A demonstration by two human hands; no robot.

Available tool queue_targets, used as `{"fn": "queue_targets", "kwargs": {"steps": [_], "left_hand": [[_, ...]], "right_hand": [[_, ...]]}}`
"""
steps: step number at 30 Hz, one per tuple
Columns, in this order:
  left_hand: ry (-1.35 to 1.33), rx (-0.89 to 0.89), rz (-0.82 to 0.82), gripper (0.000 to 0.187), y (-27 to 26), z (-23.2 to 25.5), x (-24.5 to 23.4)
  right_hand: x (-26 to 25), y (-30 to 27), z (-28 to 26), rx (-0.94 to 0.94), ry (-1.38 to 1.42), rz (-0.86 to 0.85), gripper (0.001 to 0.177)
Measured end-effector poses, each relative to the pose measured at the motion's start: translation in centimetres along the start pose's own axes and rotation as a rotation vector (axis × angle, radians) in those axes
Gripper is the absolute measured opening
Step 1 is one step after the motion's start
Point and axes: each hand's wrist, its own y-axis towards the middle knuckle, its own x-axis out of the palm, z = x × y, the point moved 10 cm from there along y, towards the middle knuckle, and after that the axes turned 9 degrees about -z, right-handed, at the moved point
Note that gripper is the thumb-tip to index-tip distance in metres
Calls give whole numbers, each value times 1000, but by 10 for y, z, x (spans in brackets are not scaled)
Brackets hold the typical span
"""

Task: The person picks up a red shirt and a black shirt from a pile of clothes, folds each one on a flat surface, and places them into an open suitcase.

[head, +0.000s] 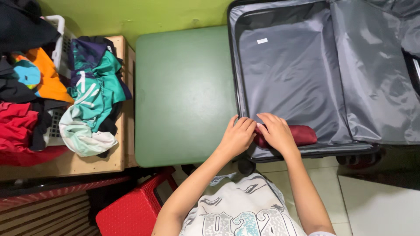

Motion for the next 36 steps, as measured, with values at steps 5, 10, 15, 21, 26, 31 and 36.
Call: {"fn": "queue_targets", "kwargs": {"steps": [5,10,15,21,26,31,36], "left_hand": [[-14,-45,53,39,-17,-26,-19],[-15,-107,55,43,-37,-59,-29],[15,-153,90,52,-57,-80,-44],[47,-222,117,60,-85,-108,-65],[111,-308,148,63,-115,-132,-87],[149,-421,152,69,-152,-155,-108],[185,-522,167,80,-189,-181,-125]], "right_hand": [[-2,16,-42,-102,0,62,36],[8,34,-79,-208,-3,56,42],[24,53,-112,-300,-23,28,46],[45,78,-151,-370,-18,-39,47],[63,100,-189,-466,-16,-87,47],[85,118,-235,-568,-25,-132,45],[112,133,-287,-660,-9,-187,50]]}}
